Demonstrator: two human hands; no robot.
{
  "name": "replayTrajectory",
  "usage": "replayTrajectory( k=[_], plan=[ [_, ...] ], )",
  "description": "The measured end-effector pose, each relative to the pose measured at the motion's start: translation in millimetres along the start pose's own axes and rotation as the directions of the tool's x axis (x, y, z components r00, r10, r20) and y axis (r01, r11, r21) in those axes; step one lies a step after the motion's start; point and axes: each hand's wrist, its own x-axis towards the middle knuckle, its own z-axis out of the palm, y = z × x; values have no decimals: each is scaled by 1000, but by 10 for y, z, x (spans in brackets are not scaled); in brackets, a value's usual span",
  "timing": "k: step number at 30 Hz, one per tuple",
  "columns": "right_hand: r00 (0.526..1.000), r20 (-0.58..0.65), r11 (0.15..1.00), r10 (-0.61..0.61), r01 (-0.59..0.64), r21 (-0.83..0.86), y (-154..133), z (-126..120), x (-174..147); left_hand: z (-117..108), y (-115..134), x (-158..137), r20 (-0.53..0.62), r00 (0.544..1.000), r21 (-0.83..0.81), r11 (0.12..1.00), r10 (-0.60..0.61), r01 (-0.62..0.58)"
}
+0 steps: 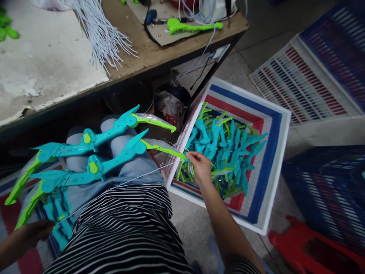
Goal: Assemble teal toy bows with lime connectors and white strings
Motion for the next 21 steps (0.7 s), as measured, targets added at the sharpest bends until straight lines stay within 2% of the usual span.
replayTrajectory(
  k=[1, 2, 3, 4, 5, 7, 8, 9, 10, 11, 13, 16, 18, 21],
  plan=[
    [1000, -2, 1000, -12, 13, 15, -51, 4, 30, -104, 190, 24, -61, 998, 10, 1000, 5, -5],
    [1000, 12, 999, -20, 20, 40, -110, 14, 62, -215, 439, 45, -171, 985, 3, 1000, 8, -8],
    [999, 39, 997, -29, 26, 73, -177, 32, 91, -318, 746, 66, -297, 954, 2, 999, 40, -41],
    [997, 71, 994, -44, 36, 105, -249, 58, 115, -400, 1103, 90, -372, 922, -26, 992, 103, -121],
    [993, 99, 989, -71, 58, 134, -322, 93, 131, -452, 1496, 121, -398, 900, -96, 968, 178, -233],
    [980, 129, 977, -151, 129, 169, -460, 188, 140, -452, 2326, 220, -365, 863, -304, 831, 350, -466],
    [973, 132, 970, -190, 165, 177, -520, 243, 133, -410, 2723, 291, -305, 844, -412, 737, 442, -535],
    [967, 126, 963, -222, 197, 182, -571, 299, 121, -351, 3084, 376, -269, 805, -500, 637, 529, -586],
    [962, 118, 957, -247, 223, 189, -613, 354, 107, -287, 3396, 469, -286, 764, -533, 566, 579, -629],
    [958, 107, 950, -267, 243, 196, -646, 403, 93, -229, 3650, 566, -315, 732, -520, 536, 604, -665],
    [953, 85, 939, -290, 267, 216, -687, 478, 75, -153, 3980, 743, -322, 681, -466, 516, 658, -719],
    [959, 79, 932, -271, 241, 269, -704, 519, 79, -155, 4141, 912, -266, 665, -444, 524, 698, -727],
    [962, 157, 938, -225, 170, 303, -696, 511, 93, -198, 4154, 966, -222, 663, -490, 506, 715, -710],
    [922, 341, 962, -182, 95, 257, -654, 487, 121, -263, 4173, 1018, -127, 646, -548, 490, 753, -678]
  ],
)
